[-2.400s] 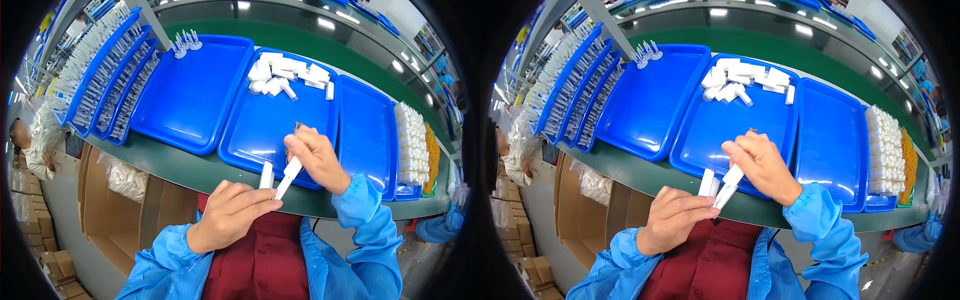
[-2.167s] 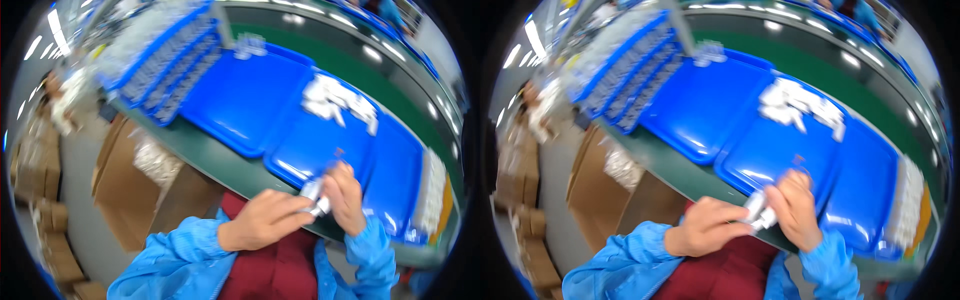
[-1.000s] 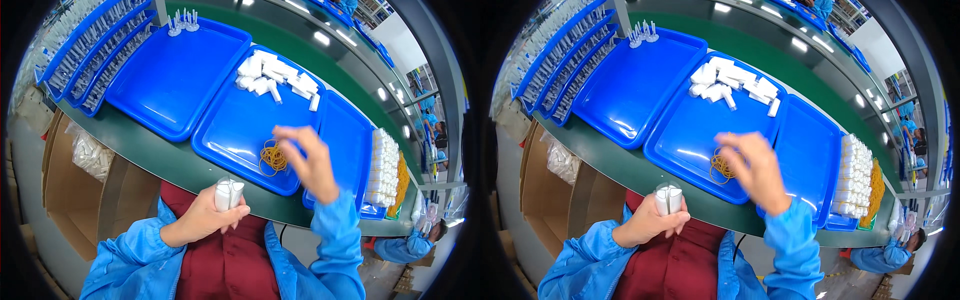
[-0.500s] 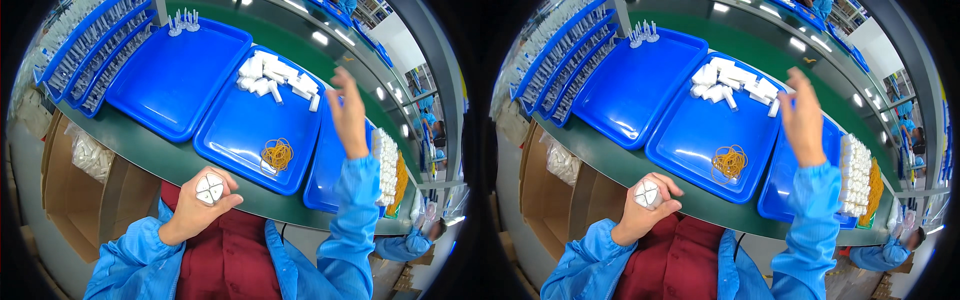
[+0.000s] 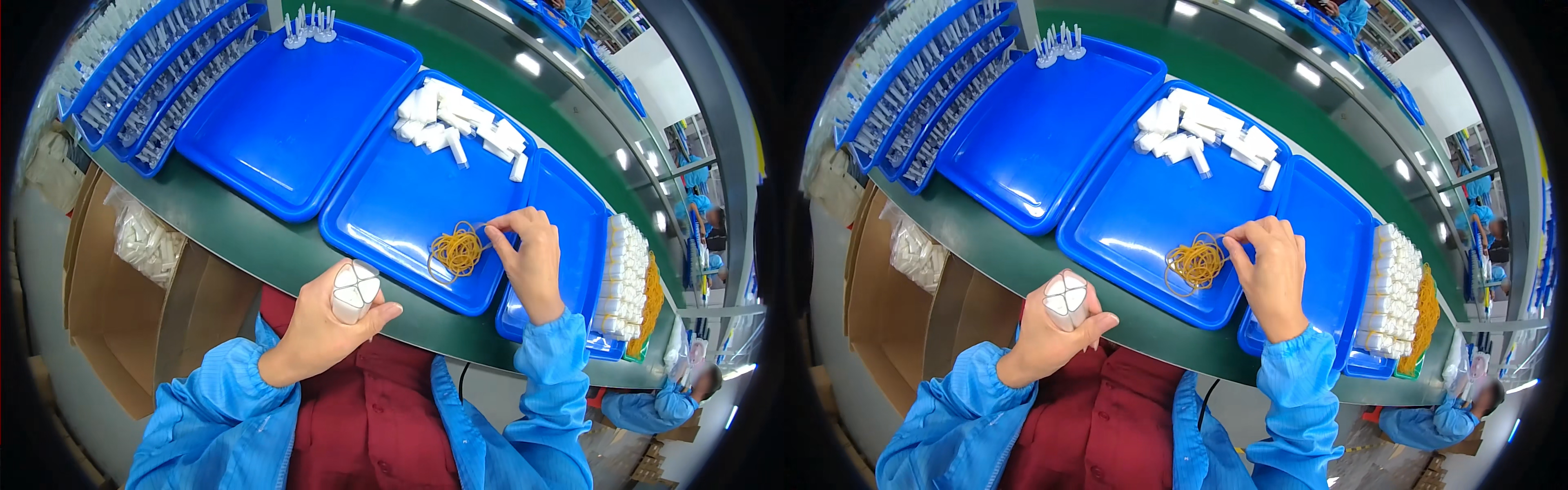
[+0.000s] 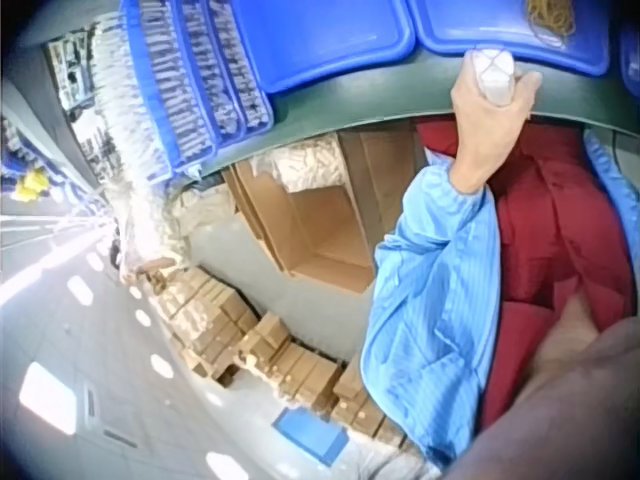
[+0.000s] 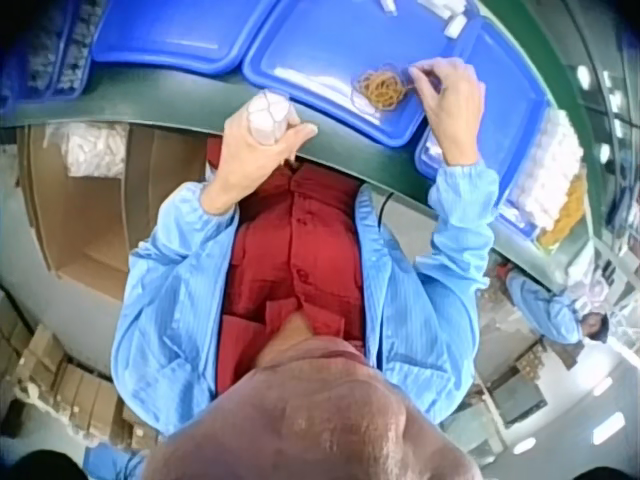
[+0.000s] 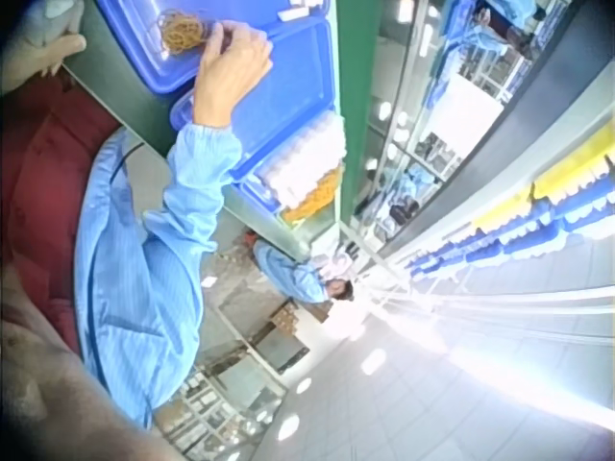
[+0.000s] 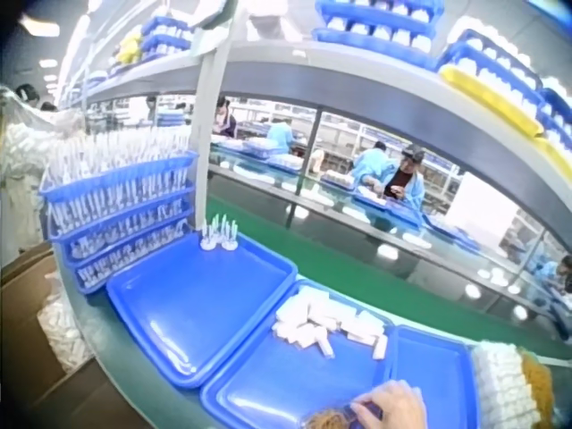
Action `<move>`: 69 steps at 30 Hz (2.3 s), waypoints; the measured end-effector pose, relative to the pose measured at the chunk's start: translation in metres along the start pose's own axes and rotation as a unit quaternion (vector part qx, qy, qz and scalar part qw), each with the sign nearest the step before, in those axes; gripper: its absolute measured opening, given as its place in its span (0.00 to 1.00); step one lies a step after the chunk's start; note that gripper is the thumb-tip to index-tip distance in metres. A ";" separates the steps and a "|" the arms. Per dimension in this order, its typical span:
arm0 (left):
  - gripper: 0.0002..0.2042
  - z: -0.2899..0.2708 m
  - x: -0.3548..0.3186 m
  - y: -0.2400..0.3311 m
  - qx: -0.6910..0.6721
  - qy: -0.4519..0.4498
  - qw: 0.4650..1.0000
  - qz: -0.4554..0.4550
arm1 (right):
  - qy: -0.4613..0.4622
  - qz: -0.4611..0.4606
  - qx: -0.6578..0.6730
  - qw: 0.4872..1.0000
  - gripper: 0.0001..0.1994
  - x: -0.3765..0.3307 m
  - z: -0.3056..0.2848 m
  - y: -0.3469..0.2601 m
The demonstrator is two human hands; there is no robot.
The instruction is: The recorder is assembling small plastic components and securing them with rubber bands on a production line.
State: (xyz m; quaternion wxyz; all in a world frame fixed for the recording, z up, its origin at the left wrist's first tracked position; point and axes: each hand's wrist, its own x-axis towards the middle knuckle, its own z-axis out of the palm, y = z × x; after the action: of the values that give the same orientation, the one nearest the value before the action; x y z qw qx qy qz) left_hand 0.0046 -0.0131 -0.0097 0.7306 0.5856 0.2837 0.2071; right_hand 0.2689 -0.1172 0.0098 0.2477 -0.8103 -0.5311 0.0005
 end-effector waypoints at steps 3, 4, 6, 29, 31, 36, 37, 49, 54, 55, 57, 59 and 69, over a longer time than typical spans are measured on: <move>0.11 0.006 0.013 -0.005 -0.011 0.035 0.996 0.086 | 0.029 0.049 0.117 0.992 0.03 -0.010 -0.005 -0.013; 0.11 0.009 0.019 -0.007 -0.011 0.048 0.990 0.131 | 0.036 0.057 0.169 0.983 0.03 -0.013 -0.011 -0.031; 0.12 0.023 0.033 -0.006 -0.016 0.053 0.981 0.186 | 0.035 0.024 0.223 0.974 0.04 -0.021 -0.013 -0.061; 0.07 -0.025 0.041 0.036 -0.243 -0.016 0.969 -0.031 | -0.177 -0.150 0.568 0.790 0.29 -0.052 -0.033 -0.038; 0.06 -0.010 0.041 0.040 -0.193 0.044 0.979 0.037 | -0.060 -0.152 0.800 0.578 0.35 -0.047 -0.032 -0.058; 0.21 0.044 0.024 0.023 0.111 -0.070 0.926 0.353 | 0.190 0.090 0.517 0.830 0.24 -0.005 0.012 -0.063; 0.26 0.048 0.016 0.024 0.080 -0.178 0.934 0.299 | 0.168 0.100 0.431 0.881 0.27 -0.004 0.023 -0.056; 0.31 0.026 0.033 0.013 0.212 -0.079 0.931 0.288 | -0.134 -0.109 0.023 0.985 0.36 -0.040 -0.024 -0.069; 0.14 0.003 0.036 0.024 -0.165 -0.229 0.945 -0.168 | -0.259 -0.229 0.267 0.900 0.12 -0.054 -0.044 -0.073; 0.13 0.000 0.038 0.011 -0.245 -0.275 0.903 -0.222 | -0.187 -0.287 0.277 0.898 0.14 -0.054 -0.046 -0.082; 0.17 0.030 0.019 0.017 -0.258 -0.204 0.910 -0.254 | 0.009 -0.363 0.130 0.922 0.19 -0.052 -0.030 -0.092; 0.20 0.029 0.008 -0.016 -0.448 -0.273 0.794 -0.308 | 0.071 -0.306 0.160 0.936 0.30 -0.050 -0.012 -0.087; 0.56 0.022 0.033 -0.003 0.332 -0.034 0.906 0.261 | 0.003 -0.167 0.282 0.945 0.40 -0.042 0.014 -0.068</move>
State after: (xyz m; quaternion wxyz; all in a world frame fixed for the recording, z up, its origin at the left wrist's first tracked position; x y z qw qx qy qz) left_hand 0.0440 -0.0093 -0.0150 0.4233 0.8540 0.1479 0.2639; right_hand 0.1879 -0.1267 0.0141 0.4643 -0.6068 -0.6364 0.1062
